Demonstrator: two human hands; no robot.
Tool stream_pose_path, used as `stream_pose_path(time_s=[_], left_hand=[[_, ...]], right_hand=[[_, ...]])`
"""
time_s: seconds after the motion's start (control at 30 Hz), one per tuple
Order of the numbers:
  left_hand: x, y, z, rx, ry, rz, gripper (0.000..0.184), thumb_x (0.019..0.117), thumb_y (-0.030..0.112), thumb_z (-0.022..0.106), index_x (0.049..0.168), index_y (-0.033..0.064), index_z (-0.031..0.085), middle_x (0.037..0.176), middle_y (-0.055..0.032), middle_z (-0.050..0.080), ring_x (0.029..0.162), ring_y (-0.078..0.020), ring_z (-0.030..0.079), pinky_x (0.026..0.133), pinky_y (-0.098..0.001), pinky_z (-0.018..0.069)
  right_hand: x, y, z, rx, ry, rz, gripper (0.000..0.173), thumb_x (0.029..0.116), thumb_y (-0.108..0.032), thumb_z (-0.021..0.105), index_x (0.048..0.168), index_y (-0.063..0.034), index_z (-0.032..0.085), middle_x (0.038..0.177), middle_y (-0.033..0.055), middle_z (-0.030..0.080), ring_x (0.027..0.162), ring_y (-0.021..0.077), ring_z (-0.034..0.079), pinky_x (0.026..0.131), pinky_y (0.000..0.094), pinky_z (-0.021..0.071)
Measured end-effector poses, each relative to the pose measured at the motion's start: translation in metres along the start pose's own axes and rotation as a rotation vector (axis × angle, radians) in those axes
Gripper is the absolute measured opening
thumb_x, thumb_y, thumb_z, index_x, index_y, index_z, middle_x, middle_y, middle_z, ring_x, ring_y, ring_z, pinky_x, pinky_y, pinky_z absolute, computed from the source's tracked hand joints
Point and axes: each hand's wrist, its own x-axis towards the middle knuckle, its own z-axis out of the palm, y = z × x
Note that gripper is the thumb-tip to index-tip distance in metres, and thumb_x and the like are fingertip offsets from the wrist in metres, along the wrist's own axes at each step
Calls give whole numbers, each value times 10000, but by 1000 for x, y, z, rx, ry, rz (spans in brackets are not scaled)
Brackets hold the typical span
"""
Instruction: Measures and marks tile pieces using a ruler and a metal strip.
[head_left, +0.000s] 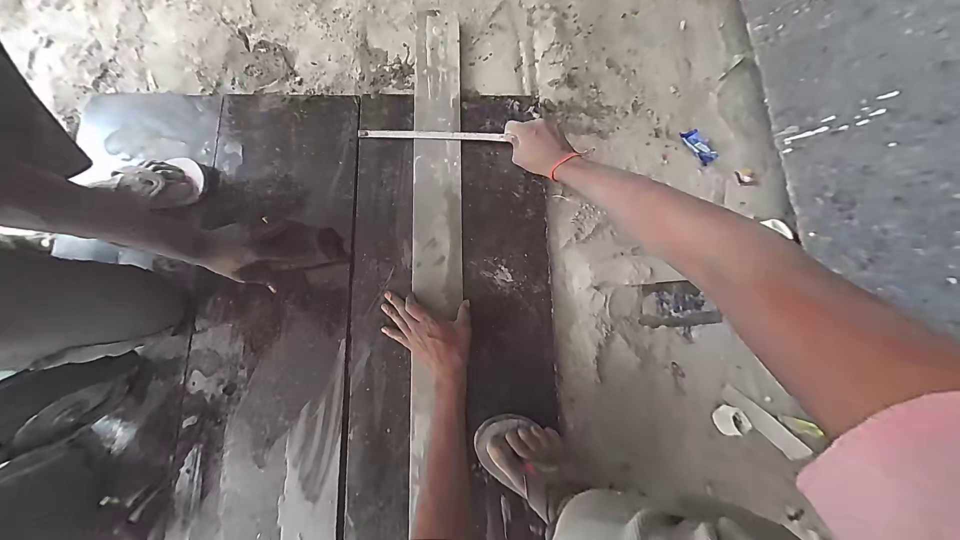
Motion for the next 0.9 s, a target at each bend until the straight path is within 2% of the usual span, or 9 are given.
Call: stream_pose_path(time_s=[0.2, 0.3, 0.57, 0.63, 0.73, 0.8, 0.9], left_hand=[[2, 0, 1, -26, -5, -27, 1130, 564, 736, 812, 1352, -32, 554, 1650, -278, 238, 1539, -447, 213, 1182, -709, 163], [3, 0, 1, -51, 0, -35, 1113, 542, 729, 828, 1318, -25, 570, 1646, -283, 244, 1539, -446, 217, 1181, -720, 149], [4, 4, -2, -39, -18, -57, 1116, 531, 706, 852, 1324, -25, 564, 1653, -274, 230, 1534, -446, 233, 1176, -724, 166], [3, 5, -2, -25, 3, -43, 1100, 521, 707, 848, 1294, -29, 581, 1644, -285, 246, 1524, -457, 253, 1162, -732, 187], [4, 4, -1, -22, 35, -25, 1044, 512, 709, 839, 1232, -12, 611, 1629, -290, 276, 1509, -463, 283, 1144, -738, 210], [4, 5, -2, -35, 26, -38, 1055, 516, 710, 836, 1265, 3, 605, 1625, -281, 291, 1509, -456, 287, 1146, -736, 204], [6, 5, -1, -36, 22, -41, 1128, 559, 749, 794, 1390, 24, 557, 1612, -273, 325, 1507, -457, 288, 1149, -745, 182]], right_hand=[[6, 5, 0, 51, -2, 46, 290, 1038, -320, 486, 1061, -104, 679, 1003, 195, 712, 995, 412, 702, 787, 641, 544], [7, 5, -3, 70, -8, 26, 300, 1034, -311, 502, 1049, -84, 698, 1015, 205, 717, 1023, 423, 692, 834, 646, 530], [13, 11, -2, 93, -20, 24, 282, 1014, -314, 519, 1025, -108, 712, 1017, 175, 726, 1023, 390, 698, 829, 633, 534], [13, 11, -3, 102, -30, 21, 288, 1020, -313, 522, 1044, -103, 717, 1039, 178, 727, 1045, 393, 693, 852, 633, 530], [15, 14, 0, 93, -16, -4, 285, 1016, -319, 516, 1004, -104, 703, 1008, 172, 724, 1019, 389, 696, 826, 630, 534], [15, 15, -1, 99, -20, -3, 292, 1017, -332, 519, 1006, -108, 706, 1011, 172, 723, 1023, 391, 694, 827, 631, 534], [18, 15, 0, 119, -37, -6, 282, 1013, -318, 535, 1015, -97, 711, 1015, 183, 722, 1020, 400, 693, 832, 638, 531]])
